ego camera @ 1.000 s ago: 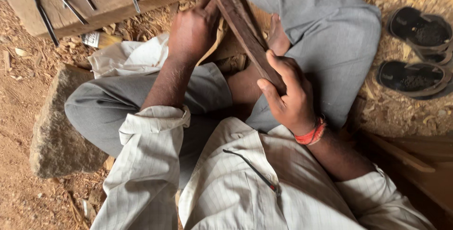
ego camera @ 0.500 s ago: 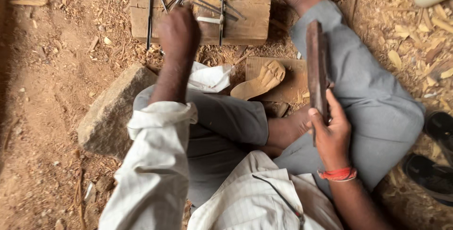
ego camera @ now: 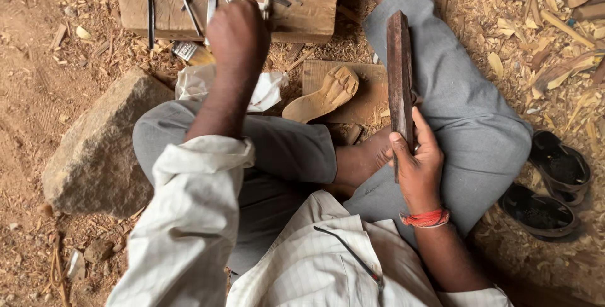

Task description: The person sits on the floor and carves a small wooden object using a chisel and a wooden mallet. They repeatedly strike the chisel to shape the wood, occasionally adjusting the object and switching tools.

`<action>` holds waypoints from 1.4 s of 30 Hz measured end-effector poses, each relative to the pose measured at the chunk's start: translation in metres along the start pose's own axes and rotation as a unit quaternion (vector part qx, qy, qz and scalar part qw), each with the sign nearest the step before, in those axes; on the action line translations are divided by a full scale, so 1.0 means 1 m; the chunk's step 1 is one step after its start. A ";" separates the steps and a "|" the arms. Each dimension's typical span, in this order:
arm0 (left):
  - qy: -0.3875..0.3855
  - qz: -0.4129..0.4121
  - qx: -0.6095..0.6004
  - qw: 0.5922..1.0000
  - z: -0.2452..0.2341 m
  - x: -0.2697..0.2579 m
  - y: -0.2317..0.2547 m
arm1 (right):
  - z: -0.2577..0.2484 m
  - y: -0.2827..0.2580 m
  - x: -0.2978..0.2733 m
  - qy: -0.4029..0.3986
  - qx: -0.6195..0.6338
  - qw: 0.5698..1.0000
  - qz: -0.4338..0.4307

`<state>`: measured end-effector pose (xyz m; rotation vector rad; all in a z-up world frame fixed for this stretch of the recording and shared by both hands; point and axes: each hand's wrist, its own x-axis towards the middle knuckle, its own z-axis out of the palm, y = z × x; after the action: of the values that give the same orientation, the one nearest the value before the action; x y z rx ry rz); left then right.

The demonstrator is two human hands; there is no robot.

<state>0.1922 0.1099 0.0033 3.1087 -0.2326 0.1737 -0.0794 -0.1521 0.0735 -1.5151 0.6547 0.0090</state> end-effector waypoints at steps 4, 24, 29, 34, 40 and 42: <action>0.073 -0.001 0.050 0.996 0.018 -0.005 0.006 | -0.005 0.001 -0.004 -0.003 -0.016 1.000 -0.023; -0.289 -0.184 -0.599 0.724 -0.047 -0.042 0.018 | -0.008 0.005 -0.004 -0.010 -0.007 1.000 -0.016; -0.354 -0.001 -0.612 0.708 -0.039 -0.033 0.055 | -0.008 0.003 -0.003 -0.011 0.012 1.000 -0.012; -0.228 0.314 -0.362 0.847 -0.016 -0.006 0.112 | -0.012 -0.003 -0.004 -0.001 0.057 0.998 -0.003; -0.297 0.380 -0.202 0.852 -0.013 0.009 0.142 | -0.027 -0.016 -0.010 -0.018 0.135 0.990 -0.040; -0.321 0.392 -0.191 0.841 -0.019 0.014 0.143 | -0.032 -0.020 -0.008 -0.017 0.145 0.988 -0.045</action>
<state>0.1822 -0.0327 0.0250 2.3642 -1.3391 -0.8126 -0.0909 -0.1801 0.0975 -1.2585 0.5341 -0.1236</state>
